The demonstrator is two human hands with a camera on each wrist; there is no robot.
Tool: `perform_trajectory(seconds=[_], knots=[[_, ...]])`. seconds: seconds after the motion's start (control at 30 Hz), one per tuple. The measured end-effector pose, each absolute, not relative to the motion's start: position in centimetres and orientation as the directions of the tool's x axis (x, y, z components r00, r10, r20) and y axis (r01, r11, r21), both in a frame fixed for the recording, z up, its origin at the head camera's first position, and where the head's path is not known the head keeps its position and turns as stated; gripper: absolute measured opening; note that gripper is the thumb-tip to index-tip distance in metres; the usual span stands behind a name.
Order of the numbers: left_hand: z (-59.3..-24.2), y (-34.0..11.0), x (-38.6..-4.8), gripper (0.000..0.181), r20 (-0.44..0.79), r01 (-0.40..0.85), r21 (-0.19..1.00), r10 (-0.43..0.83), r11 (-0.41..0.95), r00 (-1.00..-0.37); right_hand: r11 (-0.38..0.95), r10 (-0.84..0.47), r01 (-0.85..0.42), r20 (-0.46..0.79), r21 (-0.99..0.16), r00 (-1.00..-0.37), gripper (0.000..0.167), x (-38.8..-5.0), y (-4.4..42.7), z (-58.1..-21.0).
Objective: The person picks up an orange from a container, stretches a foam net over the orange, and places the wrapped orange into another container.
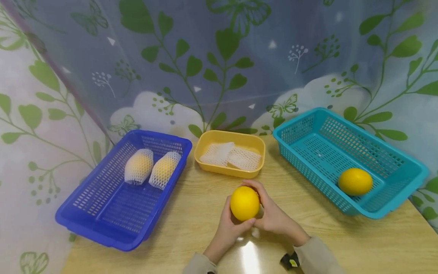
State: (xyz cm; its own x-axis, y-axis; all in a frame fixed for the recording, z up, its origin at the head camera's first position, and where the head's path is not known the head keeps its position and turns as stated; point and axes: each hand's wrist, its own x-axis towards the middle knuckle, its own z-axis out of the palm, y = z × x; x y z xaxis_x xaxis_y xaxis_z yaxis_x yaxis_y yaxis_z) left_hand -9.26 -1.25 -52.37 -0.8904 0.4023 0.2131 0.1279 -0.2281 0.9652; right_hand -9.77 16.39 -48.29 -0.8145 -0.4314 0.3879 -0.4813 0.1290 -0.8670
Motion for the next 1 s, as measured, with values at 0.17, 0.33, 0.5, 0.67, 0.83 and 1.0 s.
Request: perform_trajectory(seconds=[0.17, 0.33, 0.5, 0.67, 0.83, 1.0], knots=[[-52.3, -1.3, -9.3, 0.071, 0.205, 0.145, 0.972, 0.373, -0.183, -0.905, -0.019, -0.423, -0.388, 0.359, -0.921, -0.832, 0.096, -10.3, 16.4, -49.7], [-52.3, -1.4, -9.1, 0.073, 0.157, 0.121, 0.986, 0.376, -0.116, -0.913, -0.243, -0.436, -0.308, 0.387, -0.92, -0.812, 0.087, -10.7, 16.5, -51.9], [-52.3, -1.3, -9.3, 0.073, 0.115, 0.102, 0.993, 0.39, -0.053, -0.914, -0.283, -0.427, -0.258, 0.362, -0.924, -0.829, 0.087, -10.9, 16.6, -52.8], [-52.4, -1.2, -9.1, 0.074, 0.108, 0.114, 0.993, 0.386, -0.006, -0.916, -0.208, -0.42, -0.233, 0.302, -0.95, -0.856, 0.094, -10.5, 16.8, -52.8], [-52.4, -1.1, -9.1, 0.075, 0.105, 0.117, 0.993, 0.372, 0.01, -0.922, -0.196, -0.426, -0.246, 0.309, -0.949, -0.851, 0.097, -10.3, 16.8, -52.7], [-52.4, -1.1, -9.0, 0.076, 0.111, 0.122, 0.992, 0.367, 0.006, -0.924, -0.182, -0.425, -0.239, 0.295, -0.954, -0.856, 0.095, -10.3, 16.7, -52.6]])
